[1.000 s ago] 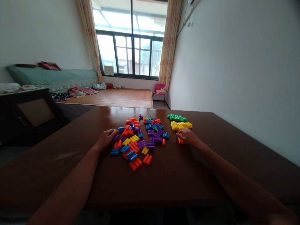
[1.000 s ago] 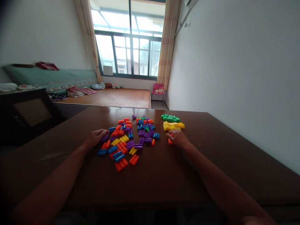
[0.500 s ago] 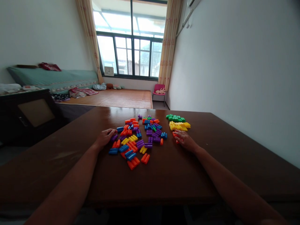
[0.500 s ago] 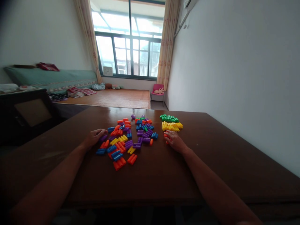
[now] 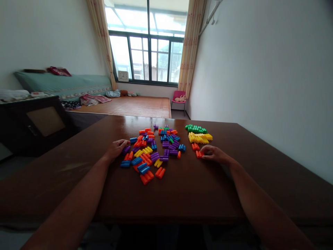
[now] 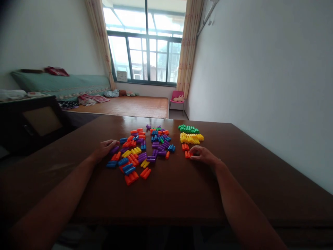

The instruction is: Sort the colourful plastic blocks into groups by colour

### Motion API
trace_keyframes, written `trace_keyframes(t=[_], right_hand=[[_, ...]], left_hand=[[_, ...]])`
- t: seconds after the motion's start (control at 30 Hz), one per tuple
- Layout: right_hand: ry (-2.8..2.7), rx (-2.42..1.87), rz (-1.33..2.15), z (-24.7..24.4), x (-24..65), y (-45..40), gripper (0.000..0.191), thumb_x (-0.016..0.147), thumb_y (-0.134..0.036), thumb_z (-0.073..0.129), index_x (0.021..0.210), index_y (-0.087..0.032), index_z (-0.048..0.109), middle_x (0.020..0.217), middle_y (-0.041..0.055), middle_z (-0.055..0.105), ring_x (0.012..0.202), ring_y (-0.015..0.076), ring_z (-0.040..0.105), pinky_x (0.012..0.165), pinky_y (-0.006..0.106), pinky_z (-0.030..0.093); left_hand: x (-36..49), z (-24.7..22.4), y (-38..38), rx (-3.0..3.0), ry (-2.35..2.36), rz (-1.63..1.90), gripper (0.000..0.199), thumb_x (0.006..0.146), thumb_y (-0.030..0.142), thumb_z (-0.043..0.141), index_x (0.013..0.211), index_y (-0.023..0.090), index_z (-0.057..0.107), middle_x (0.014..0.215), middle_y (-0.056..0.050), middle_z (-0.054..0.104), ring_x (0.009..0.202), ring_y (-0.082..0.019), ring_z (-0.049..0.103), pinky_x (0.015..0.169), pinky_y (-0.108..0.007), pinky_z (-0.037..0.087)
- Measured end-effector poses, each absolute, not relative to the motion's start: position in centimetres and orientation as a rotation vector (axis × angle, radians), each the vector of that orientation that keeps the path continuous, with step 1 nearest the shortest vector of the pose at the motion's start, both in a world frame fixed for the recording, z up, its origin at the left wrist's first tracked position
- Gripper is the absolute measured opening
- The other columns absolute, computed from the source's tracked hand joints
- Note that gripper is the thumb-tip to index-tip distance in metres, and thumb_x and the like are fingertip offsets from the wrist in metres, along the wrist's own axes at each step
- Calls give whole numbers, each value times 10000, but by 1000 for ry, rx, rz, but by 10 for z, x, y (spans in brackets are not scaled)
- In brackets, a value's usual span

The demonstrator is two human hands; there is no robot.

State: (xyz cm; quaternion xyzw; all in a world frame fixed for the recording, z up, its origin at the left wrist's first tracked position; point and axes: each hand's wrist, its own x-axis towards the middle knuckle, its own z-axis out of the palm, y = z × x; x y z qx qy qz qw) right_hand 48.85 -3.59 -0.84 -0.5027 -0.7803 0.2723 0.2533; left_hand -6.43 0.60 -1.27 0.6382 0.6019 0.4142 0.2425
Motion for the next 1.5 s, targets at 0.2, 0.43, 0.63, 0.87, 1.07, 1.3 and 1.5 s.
trace_keyframes(t=[0.2, 0.43, 0.63, 0.87, 1.07, 1.3, 1.5], right_hand=[[-2091, -1341, 720, -4, 484, -37, 497, 636, -596, 730, 949, -212, 686, 1071, 76, 666, 958, 240, 616, 837, 354, 514], [-1791, -1518, 408, -12, 495, -34, 480, 785, -634, 534, 935, -203, 682, 904, 68, 710, 808, 233, 656, 744, 344, 520], [-1929, -1457, 171, -8, 436, -29, 410, 875, -543, 440, 991, -204, 641, 938, 88, 699, 780, 221, 652, 710, 349, 524], [-2553, -942, 125, 30, 279, -11, 289, 916, -346, 452, 1119, -250, 634, 1122, 75, 651, 986, 209, 616, 895, 352, 482], [-2535, -1030, 67, 22, 172, 26, 341, 883, -349, 541, 1208, -262, 598, 1212, 80, 608, 1076, 240, 583, 895, 366, 479], [-2586, -1008, 194, 8, 167, 39, 598, 765, -212, 663, 1336, -236, 488, 1125, 86, 658, 959, 213, 624, 865, 362, 500], [-2542, -1026, 344, 12, 216, 35, 459, 719, -165, 620, 1174, -214, 598, 1098, 67, 668, 927, 196, 642, 813, 313, 526]], left_hand=[[-62, -8, 1, 1781, 1678, 1089, 599, 731, 665, 486, 956, 165, 727, 869, -56, 734, 814, -227, 642, 707, -283, 479], [-60, -11, 1, 1840, 1726, 1087, 525, 780, 590, 442, 937, 178, 726, 913, -63, 732, 853, -223, 644, 737, -284, 477], [-60, -14, 3, 1933, 1762, 1056, 453, 815, 518, 430, 921, 194, 729, 903, -61, 735, 822, -215, 644, 697, -279, 466], [-60, -17, 2, 1914, 1721, 1098, 401, 843, 449, 446, 912, 185, 740, 872, -63, 739, 798, -209, 641, 679, -283, 453], [-60, -18, 0, 1890, 1689, 1131, 376, 850, 415, 472, 906, 168, 750, 872, -85, 741, 782, -206, 648, 675, -281, 459], [-58, -18, 1, 1930, 1680, 1096, 400, 859, 445, 466, 923, 166, 745, 847, -87, 734, 739, -198, 634, 638, -279, 435], [-59, -18, 3, 1906, 1697, 1089, 396, 847, 453, 476, 917, 179, 753, 860, -76, 735, 743, -207, 633, 644, -289, 426]])
